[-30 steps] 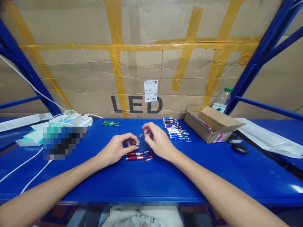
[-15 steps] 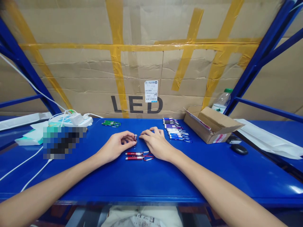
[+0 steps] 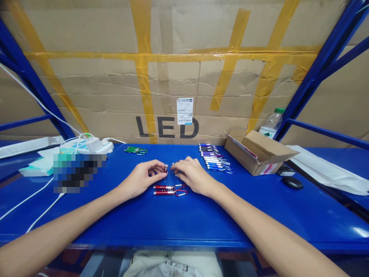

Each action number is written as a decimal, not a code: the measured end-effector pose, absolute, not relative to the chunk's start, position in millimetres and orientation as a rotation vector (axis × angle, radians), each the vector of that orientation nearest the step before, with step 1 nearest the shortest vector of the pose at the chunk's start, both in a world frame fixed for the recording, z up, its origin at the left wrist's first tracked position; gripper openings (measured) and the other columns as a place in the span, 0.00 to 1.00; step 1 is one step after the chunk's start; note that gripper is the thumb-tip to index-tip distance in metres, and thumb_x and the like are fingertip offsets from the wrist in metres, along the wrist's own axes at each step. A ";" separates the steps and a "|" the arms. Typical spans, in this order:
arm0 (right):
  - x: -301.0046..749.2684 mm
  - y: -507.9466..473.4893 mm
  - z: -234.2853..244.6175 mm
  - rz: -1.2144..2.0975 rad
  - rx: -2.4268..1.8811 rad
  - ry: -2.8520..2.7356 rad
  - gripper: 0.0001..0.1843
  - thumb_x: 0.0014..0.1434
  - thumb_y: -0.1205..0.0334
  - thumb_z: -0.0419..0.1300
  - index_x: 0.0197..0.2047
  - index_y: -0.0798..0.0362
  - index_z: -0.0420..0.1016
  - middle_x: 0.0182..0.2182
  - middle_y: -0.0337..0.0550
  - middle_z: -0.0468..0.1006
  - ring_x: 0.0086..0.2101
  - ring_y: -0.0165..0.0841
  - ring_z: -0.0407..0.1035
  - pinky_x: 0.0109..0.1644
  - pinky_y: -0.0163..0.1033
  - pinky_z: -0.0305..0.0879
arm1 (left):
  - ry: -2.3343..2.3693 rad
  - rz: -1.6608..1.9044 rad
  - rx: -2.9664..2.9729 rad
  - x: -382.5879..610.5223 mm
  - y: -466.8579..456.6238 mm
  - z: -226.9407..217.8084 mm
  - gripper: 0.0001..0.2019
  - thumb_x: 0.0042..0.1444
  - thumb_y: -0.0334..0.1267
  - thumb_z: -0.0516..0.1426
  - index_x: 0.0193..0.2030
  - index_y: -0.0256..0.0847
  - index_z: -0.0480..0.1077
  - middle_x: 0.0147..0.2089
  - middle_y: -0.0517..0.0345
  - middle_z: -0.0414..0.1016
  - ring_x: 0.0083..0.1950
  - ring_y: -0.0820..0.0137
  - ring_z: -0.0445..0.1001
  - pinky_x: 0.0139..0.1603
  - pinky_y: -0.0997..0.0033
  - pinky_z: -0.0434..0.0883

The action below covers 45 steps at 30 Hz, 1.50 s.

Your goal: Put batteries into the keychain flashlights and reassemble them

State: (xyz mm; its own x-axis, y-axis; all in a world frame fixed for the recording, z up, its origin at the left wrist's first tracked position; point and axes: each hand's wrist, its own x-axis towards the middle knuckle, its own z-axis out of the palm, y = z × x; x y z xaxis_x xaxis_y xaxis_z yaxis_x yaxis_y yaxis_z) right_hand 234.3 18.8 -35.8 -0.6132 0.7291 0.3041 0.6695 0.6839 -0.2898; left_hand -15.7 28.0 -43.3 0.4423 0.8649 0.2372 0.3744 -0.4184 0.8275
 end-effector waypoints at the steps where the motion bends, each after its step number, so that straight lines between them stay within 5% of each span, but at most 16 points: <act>1: 234.2 19.0 -35.9 0.210 -1.086 -2.492 0.12 0.74 0.68 0.58 0.56 0.46 0.79 0.51 0.46 0.85 0.48 0.45 0.69 0.53 0.50 0.62 | 1.037 0.881 1.985 -15.7 27.9 -43.3 0.14 0.62 0.46 0.67 0.49 0.41 0.79 0.45 0.54 0.85 0.45 0.64 0.83 0.43 0.67 0.76; 13: 237.6 19.5 -32.3 0.464 -0.984 -2.393 0.13 0.67 0.72 0.64 0.52 0.48 0.78 0.37 0.40 0.85 0.42 0.39 0.77 0.51 0.45 0.69 | 1.040 0.890 1.987 -16.1 28.6 -44.3 0.13 0.62 0.47 0.68 0.48 0.42 0.80 0.42 0.55 0.85 0.43 0.64 0.82 0.40 0.69 0.74; 19: 239.0 18.4 -34.1 0.424 -1.085 -2.363 0.18 0.64 0.70 0.66 0.57 0.48 0.77 0.49 0.44 0.85 0.47 0.41 0.75 0.53 0.47 0.69 | 1.044 0.874 1.980 -15.9 28.6 -43.5 0.13 0.61 0.46 0.68 0.48 0.42 0.80 0.43 0.56 0.85 0.44 0.65 0.81 0.41 0.69 0.74; 27: 235.3 16.0 -31.5 0.383 -1.070 -2.320 0.17 0.65 0.70 0.63 0.56 0.47 0.76 0.42 0.41 0.86 0.44 0.41 0.74 0.51 0.47 0.68 | 1.001 0.840 1.970 -14.9 25.7 -40.8 0.14 0.62 0.46 0.67 0.49 0.41 0.80 0.46 0.54 0.86 0.45 0.64 0.82 0.42 0.68 0.74; 45: 224.1 -0.4 -22.4 0.453 -0.867 -2.077 0.19 0.70 0.63 0.63 0.62 0.44 0.72 0.46 0.43 0.83 0.48 0.42 0.74 0.56 0.52 0.73 | 0.956 0.789 2.037 -12.7 18.6 -35.0 0.12 0.64 0.46 0.65 0.49 0.43 0.81 0.45 0.56 0.85 0.44 0.65 0.79 0.43 0.68 0.71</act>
